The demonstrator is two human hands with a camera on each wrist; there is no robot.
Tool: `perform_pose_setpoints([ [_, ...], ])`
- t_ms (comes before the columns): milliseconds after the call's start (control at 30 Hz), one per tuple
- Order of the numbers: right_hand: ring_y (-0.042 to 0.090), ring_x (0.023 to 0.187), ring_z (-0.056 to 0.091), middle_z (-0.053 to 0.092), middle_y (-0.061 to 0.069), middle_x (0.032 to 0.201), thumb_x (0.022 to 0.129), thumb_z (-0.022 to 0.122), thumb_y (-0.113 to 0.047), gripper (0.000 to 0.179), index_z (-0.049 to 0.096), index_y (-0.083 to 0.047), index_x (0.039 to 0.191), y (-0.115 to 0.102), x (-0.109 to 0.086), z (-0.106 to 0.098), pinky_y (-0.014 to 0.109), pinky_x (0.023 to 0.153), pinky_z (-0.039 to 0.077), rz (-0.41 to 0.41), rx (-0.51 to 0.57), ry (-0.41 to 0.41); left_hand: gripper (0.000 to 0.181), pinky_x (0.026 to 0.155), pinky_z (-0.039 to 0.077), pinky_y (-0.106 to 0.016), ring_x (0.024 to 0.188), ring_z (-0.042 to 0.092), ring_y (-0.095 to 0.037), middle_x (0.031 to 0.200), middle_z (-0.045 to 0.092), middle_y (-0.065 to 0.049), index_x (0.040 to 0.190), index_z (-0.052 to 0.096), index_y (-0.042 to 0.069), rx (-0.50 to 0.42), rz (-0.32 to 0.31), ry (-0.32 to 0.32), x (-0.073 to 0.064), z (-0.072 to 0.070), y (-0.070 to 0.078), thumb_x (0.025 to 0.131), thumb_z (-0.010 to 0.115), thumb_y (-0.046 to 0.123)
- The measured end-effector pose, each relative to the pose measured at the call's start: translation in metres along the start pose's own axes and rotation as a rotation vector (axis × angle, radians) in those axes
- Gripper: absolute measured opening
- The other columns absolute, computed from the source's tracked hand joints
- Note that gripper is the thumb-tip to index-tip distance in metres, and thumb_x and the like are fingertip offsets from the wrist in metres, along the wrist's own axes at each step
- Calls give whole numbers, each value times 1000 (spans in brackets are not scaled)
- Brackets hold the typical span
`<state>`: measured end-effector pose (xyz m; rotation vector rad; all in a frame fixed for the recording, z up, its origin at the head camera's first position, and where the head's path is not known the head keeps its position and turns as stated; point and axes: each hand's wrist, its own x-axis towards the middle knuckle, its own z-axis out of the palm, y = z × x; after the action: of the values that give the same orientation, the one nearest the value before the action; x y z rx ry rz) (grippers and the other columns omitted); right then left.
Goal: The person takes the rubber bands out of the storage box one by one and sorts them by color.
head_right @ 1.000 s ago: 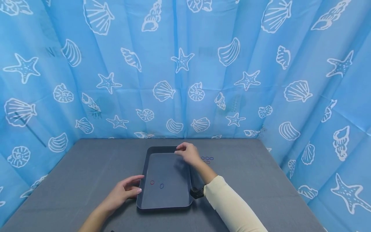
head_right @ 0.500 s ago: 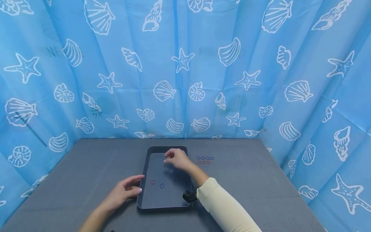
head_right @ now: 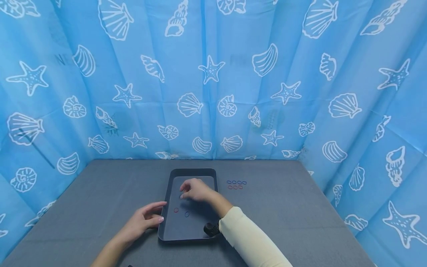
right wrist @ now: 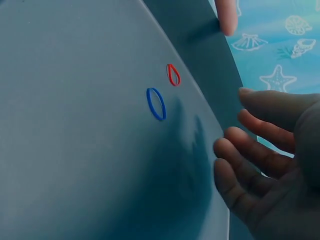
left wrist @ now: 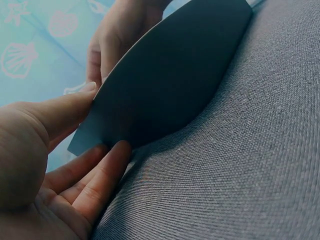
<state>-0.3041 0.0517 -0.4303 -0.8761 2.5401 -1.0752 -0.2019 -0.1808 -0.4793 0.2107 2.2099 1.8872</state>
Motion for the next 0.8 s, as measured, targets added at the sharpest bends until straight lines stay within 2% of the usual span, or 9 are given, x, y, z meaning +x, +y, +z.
perform_pose_setpoints([
  [267, 9, 82, 59, 65, 0, 92, 86, 73, -6, 24, 68, -5, 110, -4, 5, 7, 24, 73, 50, -33, -35, -142, 52, 82, 55, -41, 101, 64, -27, 134, 50, -24, 140, 51, 8, -2, -8, 12, 1, 2, 0, 91, 69, 18],
  [533, 8, 90, 57, 64, -2, 100, 84, 75, -7, 31, 69, -10, 115, 0, 8, 11, 24, 79, 49, -45, -70, -221, 52, 82, 56, -40, 101, 64, -27, 133, 51, -23, 139, 51, 8, -17, -9, 3, 0, 1, 0, 91, 69, 18],
  [800, 7, 86, 51, 56, -5, 96, 82, 77, -10, 31, 71, -19, 111, -5, 11, 15, 23, 73, 46, -64, -192, -295, 54, 81, 56, -40, 102, 64, -27, 135, 50, -26, 140, 49, 4, -35, 17, -12, 0, -1, -2, 91, 69, 17],
])
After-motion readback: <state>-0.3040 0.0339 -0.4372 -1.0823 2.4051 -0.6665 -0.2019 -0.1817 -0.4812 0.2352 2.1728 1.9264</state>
